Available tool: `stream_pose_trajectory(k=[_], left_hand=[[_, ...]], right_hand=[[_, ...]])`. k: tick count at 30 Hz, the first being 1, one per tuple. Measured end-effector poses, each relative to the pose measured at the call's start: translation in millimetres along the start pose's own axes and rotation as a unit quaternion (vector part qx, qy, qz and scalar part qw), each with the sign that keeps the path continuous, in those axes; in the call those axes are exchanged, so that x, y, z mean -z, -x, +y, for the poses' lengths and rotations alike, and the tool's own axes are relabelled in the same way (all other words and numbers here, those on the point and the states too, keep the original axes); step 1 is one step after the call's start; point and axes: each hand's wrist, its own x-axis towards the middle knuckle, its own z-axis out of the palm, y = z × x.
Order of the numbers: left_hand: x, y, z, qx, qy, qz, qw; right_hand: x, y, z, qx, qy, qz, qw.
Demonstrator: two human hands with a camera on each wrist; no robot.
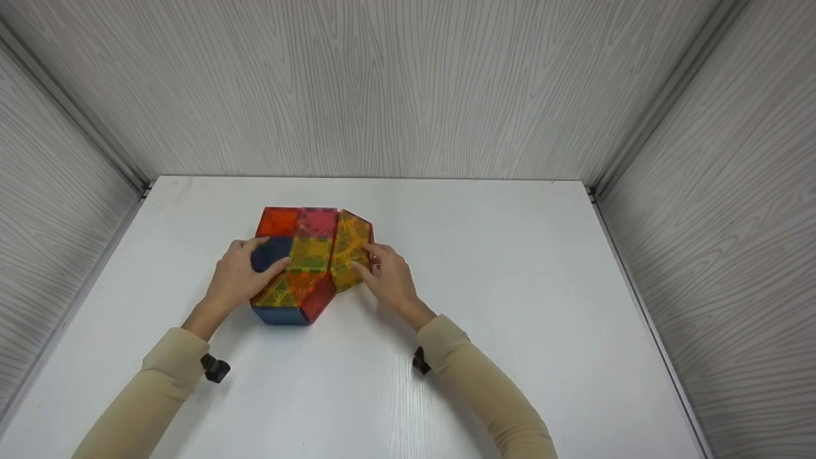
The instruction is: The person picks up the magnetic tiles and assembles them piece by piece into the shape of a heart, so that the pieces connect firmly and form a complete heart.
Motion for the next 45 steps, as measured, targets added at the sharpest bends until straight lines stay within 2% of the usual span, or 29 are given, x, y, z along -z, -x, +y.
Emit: stream_pose_trajectory(k=[3, 8, 14, 18, 21, 24, 28, 32, 35, 38, 45], left_hand=[[-5.3, 8.5, 8.2, 0.009, 0.001, 0.003, 1.0], [-20.4, 30.8, 25.0, 0.012, 0.012, 0.008, 0.9998], [-34.3, 55.3, 41.2, -0.005, 0.032, 0.012, 0.9994], [-35.5, 60.6, 44.8, -0.017, 0.043, 0.017, 0.9988], [-30.3, 52.8, 39.6, -0.026, 0.045, 0.027, 0.9983], [-21.0, 34.1, 26.8, -0.042, 0.047, 0.027, 0.9977], [-8.7, 5.8, 5.0, -0.066, 0.055, 0.004, 0.9963], [-1.7, -12.6, -11.5, -0.088, 0.064, -0.018, 0.9939], [0.6, -20.6, -16.4, -0.104, 0.064, -0.035, 0.9919], [1.5, -25.1, -16.9, -0.12, 0.059, -0.043, 0.9902], [1.2, -27.1, -16.0, -0.129, 0.057, -0.038, 0.9892]], right_hand=[[0, -0.5, -3, -0.018, -0.005, 0.016, 0.9997], [5, -6.3, 0, -0.047, 0.005, 0.039, 0.9981], [14, -15.7, 10, -0.065, 0.004, 0.047, 0.9968], [19, -18.9, 16, -0.066, -0.007, 0.048, 0.9966], [17, -13.6, 14, -0.057, -0.005, 0.053, 0.9969], [13, -1.0, 10, -0.044, 0.012, 0.064, 0.9969], [10, 23.7, 1, -0.035, 0.023, 0.057, 0.9975], [7, 53.6, -14, -0.006, 0.022, 0.029, 0.9993], [2, 72.6, -27, 0.017, 0.035, 0.001, 0.9992], [-6, 83.7, -38, 0.03, 0.072, -0.017, 0.9968], [-25, 86.7, -54, 0.02, 0.198, -0.024, 0.9797]])
